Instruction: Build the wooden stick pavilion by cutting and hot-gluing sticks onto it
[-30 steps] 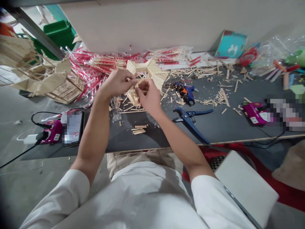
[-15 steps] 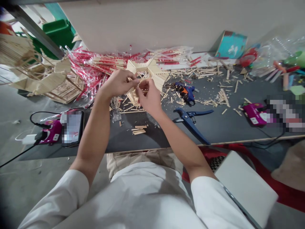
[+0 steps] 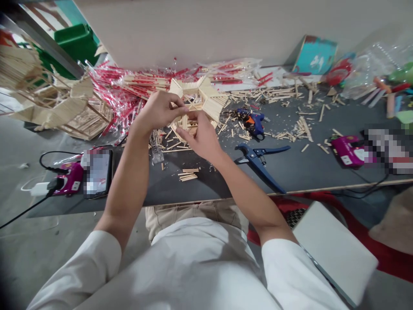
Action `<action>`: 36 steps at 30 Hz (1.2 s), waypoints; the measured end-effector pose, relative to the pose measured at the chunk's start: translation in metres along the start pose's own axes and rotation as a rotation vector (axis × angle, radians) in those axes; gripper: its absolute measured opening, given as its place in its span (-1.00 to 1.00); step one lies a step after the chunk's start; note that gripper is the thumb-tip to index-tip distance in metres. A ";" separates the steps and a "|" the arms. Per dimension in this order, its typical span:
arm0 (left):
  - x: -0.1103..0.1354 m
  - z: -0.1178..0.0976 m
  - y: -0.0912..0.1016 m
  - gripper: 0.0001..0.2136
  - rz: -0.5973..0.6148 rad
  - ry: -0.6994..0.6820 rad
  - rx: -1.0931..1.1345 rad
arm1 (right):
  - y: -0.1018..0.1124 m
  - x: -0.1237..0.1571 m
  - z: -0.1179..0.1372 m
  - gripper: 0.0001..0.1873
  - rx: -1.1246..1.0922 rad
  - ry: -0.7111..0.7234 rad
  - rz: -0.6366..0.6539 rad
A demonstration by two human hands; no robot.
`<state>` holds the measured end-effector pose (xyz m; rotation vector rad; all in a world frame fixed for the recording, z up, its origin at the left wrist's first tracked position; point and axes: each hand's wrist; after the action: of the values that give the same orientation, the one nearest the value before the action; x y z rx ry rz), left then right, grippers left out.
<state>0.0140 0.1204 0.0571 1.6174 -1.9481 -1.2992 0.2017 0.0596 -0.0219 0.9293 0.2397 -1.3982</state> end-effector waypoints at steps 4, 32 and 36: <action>0.001 0.000 -0.003 -0.85 -0.037 0.033 -0.037 | 0.003 0.001 0.001 -0.47 0.016 0.056 0.030; 0.016 -0.009 0.033 -0.87 -0.039 0.053 -0.097 | 0.000 0.007 -0.006 -0.64 -0.129 0.090 -0.100; 0.018 -0.019 0.036 -0.77 0.081 0.073 -0.147 | 0.001 0.009 -0.006 -0.73 -0.060 0.252 -0.162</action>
<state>-0.0007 0.0946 0.0905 1.4798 -1.8101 -1.3003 0.2071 0.0570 -0.0312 1.0549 0.5546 -1.4118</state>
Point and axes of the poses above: each hand's wrist, its own x-axis away from the middle knuckle, its own y-axis out of the back of the hand, z = x × y, and after that the axes turned 6 degrees about y, right-handed
